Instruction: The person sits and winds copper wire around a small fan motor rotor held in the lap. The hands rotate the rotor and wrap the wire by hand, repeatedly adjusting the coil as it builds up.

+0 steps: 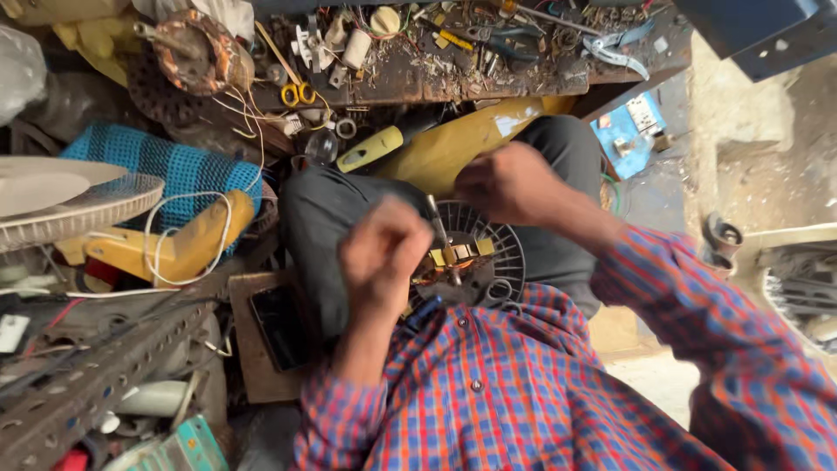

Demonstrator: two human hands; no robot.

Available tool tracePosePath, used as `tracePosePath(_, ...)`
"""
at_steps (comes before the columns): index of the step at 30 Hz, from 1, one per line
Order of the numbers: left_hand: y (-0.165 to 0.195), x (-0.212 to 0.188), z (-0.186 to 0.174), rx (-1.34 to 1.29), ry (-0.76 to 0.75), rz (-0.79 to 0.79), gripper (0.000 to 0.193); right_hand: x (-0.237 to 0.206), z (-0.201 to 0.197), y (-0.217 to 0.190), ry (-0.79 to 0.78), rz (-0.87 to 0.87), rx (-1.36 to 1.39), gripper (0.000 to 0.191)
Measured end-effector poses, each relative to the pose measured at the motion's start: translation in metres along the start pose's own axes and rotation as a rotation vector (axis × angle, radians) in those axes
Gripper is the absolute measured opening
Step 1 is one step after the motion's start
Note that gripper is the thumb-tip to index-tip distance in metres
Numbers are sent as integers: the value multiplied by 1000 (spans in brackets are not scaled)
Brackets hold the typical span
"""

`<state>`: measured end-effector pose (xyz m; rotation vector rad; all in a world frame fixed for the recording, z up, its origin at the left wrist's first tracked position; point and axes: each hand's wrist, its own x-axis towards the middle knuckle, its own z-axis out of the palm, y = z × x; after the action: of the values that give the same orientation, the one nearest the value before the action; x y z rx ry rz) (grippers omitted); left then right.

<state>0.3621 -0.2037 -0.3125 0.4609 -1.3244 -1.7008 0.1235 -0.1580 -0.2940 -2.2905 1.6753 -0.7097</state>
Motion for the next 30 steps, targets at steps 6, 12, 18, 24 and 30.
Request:
tracePosePath(6, 23, 80, 7, 709, -676, -30, 15, -48, -21, -42, -575, 41, -107, 10)
tracePosePath(12, 41, -25, 6, 814, -457, 516, 16, -16, -21, -54, -172, -206, 259, 21)
tracePosePath(18, 3, 8, 0, 310, 27, 12, 10, -3, -3, 3, 39, -38, 39, 10)
tracePosePath(24, 25, 76, 5, 663, -734, -159, 12, -52, -17, -42, -770, -65, -150, 19)
tracePosePath(30, 37, -27, 3, 777, -396, 492, 11, -7, -9, -47, -154, -252, 238, 23)
